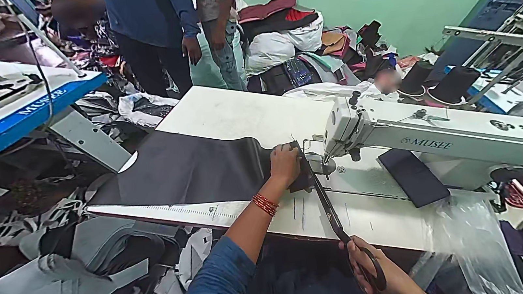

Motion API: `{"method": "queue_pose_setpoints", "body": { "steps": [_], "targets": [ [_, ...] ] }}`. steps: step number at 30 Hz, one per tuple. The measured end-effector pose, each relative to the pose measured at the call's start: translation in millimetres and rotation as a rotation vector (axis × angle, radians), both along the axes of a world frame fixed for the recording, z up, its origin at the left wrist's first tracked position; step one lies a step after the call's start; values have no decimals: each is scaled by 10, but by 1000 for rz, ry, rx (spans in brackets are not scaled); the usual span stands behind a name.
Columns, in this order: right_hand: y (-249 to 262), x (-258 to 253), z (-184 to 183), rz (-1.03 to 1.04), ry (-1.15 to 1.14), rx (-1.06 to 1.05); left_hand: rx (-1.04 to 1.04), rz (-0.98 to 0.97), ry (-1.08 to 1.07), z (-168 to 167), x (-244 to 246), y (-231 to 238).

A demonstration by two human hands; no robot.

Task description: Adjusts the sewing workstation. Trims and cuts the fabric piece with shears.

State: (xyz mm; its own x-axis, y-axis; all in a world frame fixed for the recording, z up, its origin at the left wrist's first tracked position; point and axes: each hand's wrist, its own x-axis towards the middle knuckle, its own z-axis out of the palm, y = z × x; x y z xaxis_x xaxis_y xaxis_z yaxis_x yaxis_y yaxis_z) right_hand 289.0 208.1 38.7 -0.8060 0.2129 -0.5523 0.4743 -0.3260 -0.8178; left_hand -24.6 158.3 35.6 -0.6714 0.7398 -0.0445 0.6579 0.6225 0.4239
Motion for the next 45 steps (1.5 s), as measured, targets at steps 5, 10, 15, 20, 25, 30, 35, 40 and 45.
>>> {"method": "queue_pose_setpoints", "body": {
  "steps": [5,10,15,20,25,30,35,40,45],
  "targets": [
    [44,-1,-24,26,14,-34,-134,36,-10,-212,27,13],
    [7,-87,-24,-3,20,-66,-119,-15,-29,-198,180,-92],
    [-50,-147,-2,-29,23,-73,-118,-23,-25,-198,221,-124],
    [-101,-141,-17,-71,35,-57,-125,-22,-32,-192,217,-109],
    [-109,-141,-25,-62,34,-40,-127,-25,-32,-188,224,-123],
    [-132,-120,-50,-50,34,-59,-143,-32,-44,-179,248,-135],
    [-103,-99,-67,-21,58,-109,-119,-49,-58,-183,345,-183],
    [-147,-134,-77,-41,76,-114,-119,-51,-78,-164,468,-251],
    [-207,-141,-95,-91,88,-128,-134,-48,-72,-156,472,-240]
  ]
}}
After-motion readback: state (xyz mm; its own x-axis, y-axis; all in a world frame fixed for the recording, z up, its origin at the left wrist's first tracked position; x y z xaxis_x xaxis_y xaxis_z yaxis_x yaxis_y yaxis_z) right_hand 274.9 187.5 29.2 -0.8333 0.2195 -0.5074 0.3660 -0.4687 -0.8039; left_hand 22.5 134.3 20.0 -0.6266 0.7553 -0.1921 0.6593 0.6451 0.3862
